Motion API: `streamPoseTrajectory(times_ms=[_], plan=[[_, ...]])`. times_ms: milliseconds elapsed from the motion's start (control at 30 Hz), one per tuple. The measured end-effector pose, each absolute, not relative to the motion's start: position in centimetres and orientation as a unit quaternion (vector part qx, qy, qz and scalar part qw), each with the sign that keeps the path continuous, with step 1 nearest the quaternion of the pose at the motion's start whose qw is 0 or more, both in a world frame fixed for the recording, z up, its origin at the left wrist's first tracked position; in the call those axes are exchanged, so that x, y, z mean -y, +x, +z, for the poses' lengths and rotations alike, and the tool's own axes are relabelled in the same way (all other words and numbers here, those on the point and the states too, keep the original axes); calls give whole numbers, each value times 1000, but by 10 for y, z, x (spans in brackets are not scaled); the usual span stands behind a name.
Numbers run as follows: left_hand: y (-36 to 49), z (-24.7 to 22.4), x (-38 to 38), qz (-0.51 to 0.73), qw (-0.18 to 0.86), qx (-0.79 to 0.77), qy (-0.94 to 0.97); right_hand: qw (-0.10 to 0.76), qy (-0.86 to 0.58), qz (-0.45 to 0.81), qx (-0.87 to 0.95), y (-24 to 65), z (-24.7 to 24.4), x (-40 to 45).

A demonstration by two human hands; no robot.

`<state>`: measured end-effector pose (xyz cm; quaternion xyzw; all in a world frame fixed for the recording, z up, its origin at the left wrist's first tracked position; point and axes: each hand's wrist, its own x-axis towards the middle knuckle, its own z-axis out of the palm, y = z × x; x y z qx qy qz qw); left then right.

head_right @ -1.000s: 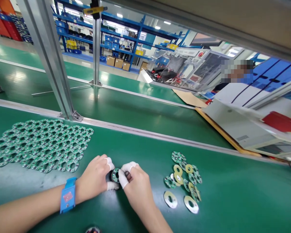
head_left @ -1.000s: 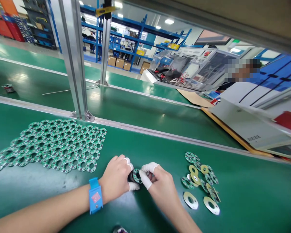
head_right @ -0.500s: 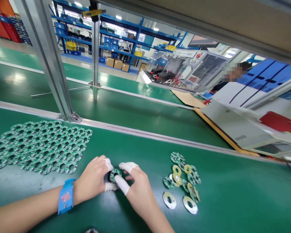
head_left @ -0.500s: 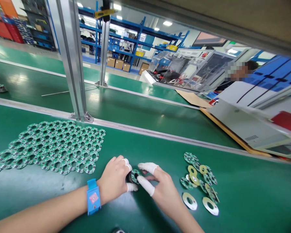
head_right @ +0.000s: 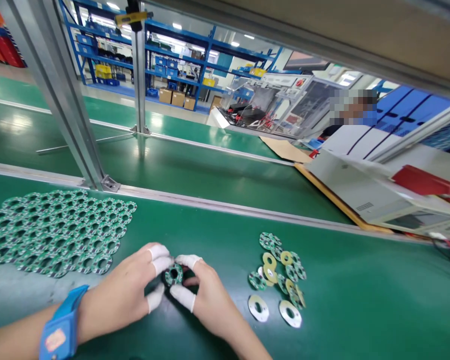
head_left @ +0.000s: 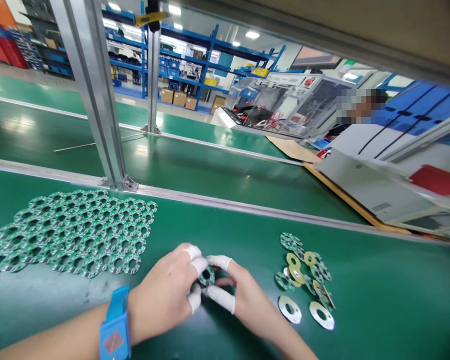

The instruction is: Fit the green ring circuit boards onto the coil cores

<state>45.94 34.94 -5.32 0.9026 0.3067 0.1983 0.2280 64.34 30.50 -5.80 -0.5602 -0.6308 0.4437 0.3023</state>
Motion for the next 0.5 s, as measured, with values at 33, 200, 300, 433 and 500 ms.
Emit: streamPoseTrajectory(times_ms=[33,200,300,433,500], plan=[[460,-53,-347,200,201,-279,918,301,-548,461,630,646,-58,-306],[463,-68,-342,201,71,-189,959,311,-534,457,640,650,-60,-310],[465,-73,-341,200,25,-164,966,323,-534,447,640,647,-64,-310],[467,-72,-336,200,-41,-150,967,352,-558,394,640,642,-76,-303],[469,-73,-333,186,-58,-147,970,357,-568,371,642,642,-79,-300]])
